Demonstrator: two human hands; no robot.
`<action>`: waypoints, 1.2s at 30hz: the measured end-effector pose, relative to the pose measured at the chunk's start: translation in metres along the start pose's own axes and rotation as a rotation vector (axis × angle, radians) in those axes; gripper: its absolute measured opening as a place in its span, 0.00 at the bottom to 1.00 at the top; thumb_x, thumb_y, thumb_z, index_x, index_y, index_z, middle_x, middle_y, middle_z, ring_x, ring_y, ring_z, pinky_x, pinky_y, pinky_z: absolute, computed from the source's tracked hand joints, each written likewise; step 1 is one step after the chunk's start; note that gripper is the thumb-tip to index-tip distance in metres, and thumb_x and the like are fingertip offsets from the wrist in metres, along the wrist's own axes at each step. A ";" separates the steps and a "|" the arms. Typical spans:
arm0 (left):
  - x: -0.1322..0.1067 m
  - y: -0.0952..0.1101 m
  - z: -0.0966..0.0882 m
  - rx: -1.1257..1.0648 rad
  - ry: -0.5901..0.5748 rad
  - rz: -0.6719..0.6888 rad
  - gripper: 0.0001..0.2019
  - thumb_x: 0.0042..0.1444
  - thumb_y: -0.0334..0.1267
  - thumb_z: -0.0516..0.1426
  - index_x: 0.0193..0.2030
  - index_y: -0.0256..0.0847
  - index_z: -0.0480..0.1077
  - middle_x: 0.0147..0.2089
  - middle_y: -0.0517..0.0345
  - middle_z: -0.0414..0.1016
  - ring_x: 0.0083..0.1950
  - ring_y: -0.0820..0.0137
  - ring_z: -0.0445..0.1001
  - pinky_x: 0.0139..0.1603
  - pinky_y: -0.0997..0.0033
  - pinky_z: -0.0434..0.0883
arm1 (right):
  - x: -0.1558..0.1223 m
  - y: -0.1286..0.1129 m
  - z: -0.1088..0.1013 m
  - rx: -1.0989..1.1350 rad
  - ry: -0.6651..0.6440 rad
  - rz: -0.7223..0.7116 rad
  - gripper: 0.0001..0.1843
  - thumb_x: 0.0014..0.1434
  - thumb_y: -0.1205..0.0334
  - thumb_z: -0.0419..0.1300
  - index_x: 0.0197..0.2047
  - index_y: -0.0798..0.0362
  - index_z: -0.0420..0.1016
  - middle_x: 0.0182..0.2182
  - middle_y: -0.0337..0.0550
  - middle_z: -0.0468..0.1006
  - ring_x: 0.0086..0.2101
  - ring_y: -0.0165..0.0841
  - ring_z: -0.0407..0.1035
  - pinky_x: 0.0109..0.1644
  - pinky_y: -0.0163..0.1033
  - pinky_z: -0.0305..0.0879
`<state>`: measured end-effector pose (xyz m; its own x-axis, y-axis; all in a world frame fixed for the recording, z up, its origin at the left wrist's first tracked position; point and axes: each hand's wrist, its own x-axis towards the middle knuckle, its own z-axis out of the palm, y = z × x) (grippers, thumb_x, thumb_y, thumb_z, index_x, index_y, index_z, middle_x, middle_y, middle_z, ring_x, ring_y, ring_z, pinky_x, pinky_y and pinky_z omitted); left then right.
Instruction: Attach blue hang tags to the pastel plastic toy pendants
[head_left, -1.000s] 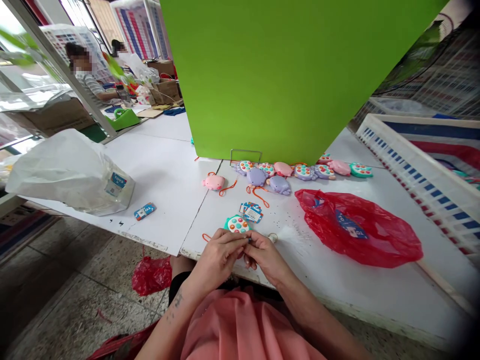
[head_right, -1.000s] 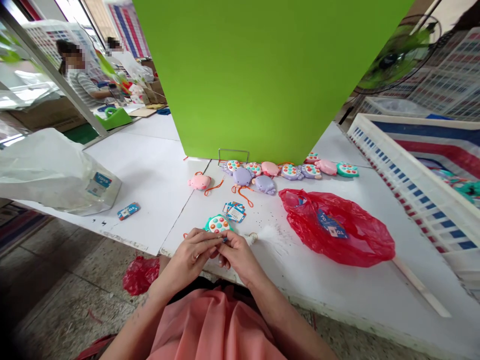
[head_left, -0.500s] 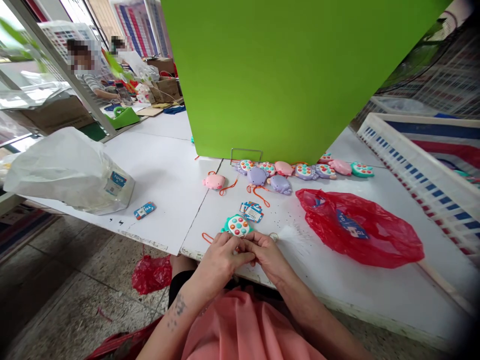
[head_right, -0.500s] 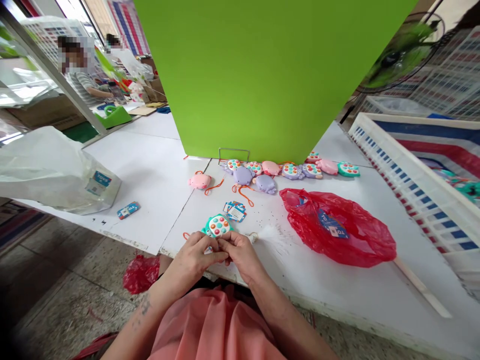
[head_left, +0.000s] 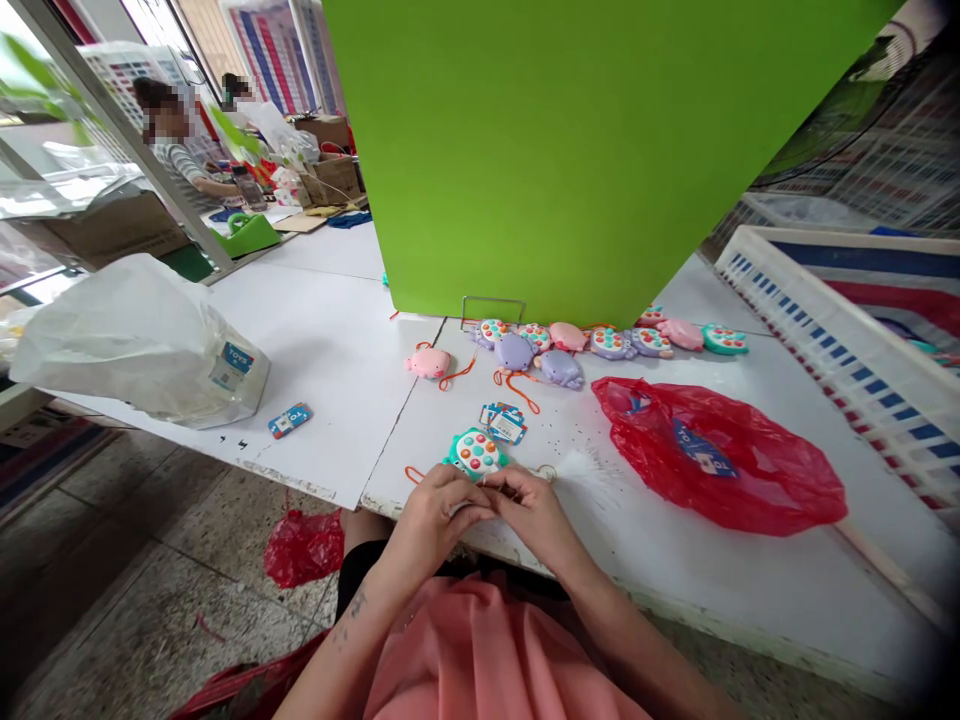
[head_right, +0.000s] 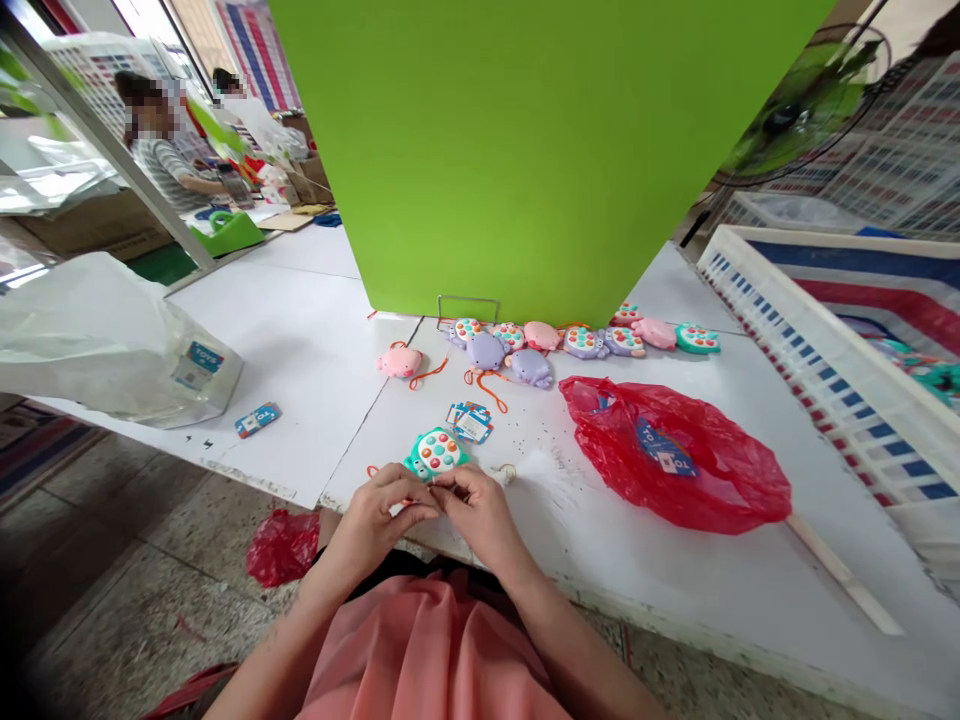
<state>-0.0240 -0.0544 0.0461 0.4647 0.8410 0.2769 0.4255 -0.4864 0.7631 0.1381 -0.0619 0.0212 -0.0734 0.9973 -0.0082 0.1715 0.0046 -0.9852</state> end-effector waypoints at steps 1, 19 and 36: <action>0.000 -0.002 0.000 -0.042 0.030 -0.044 0.06 0.56 0.39 0.57 0.33 0.40 0.73 0.35 0.56 0.70 0.38 0.71 0.69 0.40 0.73 0.67 | -0.001 -0.001 -0.001 -0.105 0.057 -0.090 0.05 0.53 0.60 0.62 0.31 0.51 0.77 0.34 0.43 0.73 0.36 0.34 0.67 0.40 0.39 0.64; -0.003 -0.012 -0.003 0.011 0.318 -0.015 0.02 0.52 0.34 0.61 0.32 0.39 0.74 0.31 0.59 0.72 0.32 0.74 0.72 0.33 0.77 0.69 | -0.006 -0.016 0.002 -0.646 0.135 -0.544 0.08 0.62 0.65 0.51 0.38 0.50 0.72 0.34 0.42 0.74 0.41 0.38 0.61 0.47 0.46 0.55; -0.004 -0.009 -0.004 0.048 0.265 -0.016 0.01 0.53 0.33 0.61 0.33 0.40 0.74 0.32 0.59 0.71 0.33 0.74 0.72 0.35 0.77 0.70 | -0.009 -0.019 0.000 -0.727 0.094 -0.569 0.09 0.62 0.67 0.50 0.37 0.51 0.71 0.34 0.43 0.73 0.42 0.39 0.60 0.48 0.47 0.54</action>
<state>-0.0329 -0.0519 0.0405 0.2406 0.8783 0.4131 0.4701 -0.4778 0.7421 0.1355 -0.0709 0.0404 -0.2608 0.8324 0.4889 0.7105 0.5084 -0.4866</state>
